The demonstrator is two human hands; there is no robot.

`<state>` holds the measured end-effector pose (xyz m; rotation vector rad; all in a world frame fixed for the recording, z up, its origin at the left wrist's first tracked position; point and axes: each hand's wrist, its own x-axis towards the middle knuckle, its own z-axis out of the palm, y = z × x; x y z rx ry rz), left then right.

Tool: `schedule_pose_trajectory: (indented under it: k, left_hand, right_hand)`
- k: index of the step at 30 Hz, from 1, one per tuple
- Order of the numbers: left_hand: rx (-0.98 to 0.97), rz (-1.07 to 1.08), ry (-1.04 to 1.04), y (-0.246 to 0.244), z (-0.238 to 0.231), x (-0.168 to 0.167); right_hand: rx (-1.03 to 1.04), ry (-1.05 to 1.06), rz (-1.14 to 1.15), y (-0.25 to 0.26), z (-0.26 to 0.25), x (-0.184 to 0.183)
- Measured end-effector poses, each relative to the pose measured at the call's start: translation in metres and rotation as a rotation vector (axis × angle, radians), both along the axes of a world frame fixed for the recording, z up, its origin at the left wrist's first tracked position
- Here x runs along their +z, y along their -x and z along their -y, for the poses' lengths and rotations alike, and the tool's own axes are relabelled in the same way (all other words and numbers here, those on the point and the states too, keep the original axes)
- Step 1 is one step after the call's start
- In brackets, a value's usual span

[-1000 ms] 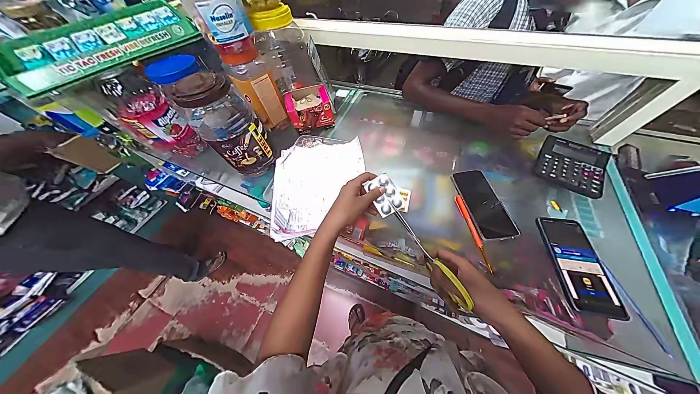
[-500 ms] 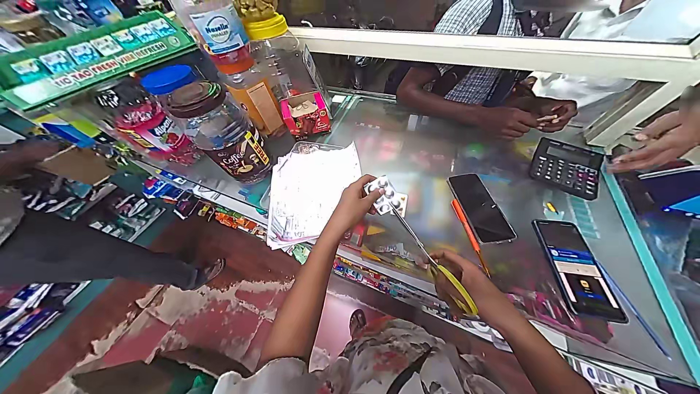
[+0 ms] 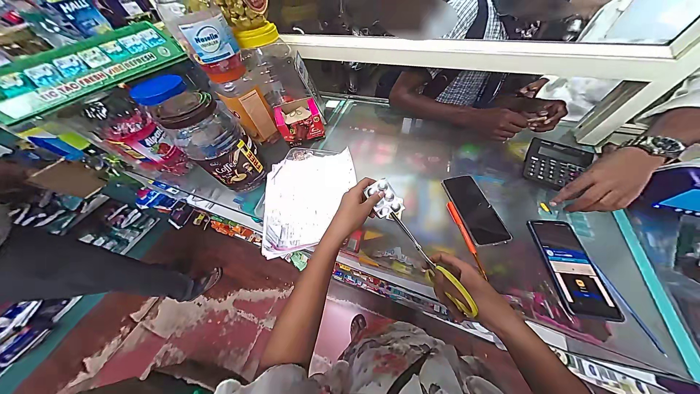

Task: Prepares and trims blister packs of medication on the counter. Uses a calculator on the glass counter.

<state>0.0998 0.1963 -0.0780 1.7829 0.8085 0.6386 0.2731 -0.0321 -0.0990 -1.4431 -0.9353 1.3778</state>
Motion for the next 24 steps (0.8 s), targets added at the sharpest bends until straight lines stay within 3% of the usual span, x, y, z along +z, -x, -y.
schedule_pose_trajectory:
  k: [19, 21, 24]
  left_hand:
    - [-0.018, -0.002, 0.052, -0.005, -0.003, -0.002]
    - [0.018, 0.024, 0.052, -0.007, -0.001, -0.001]
    - [0.118, 0.084, 0.044, -0.011, 0.002, -0.001]
  right_hand:
    - [0.006, -0.007, 0.032, -0.003, -0.005, -0.002]
    - [0.007, -0.008, 0.129, -0.007, -0.005, -0.002]
    - [-0.076, -0.04, 0.535, -0.012, 0.0, 0.002]
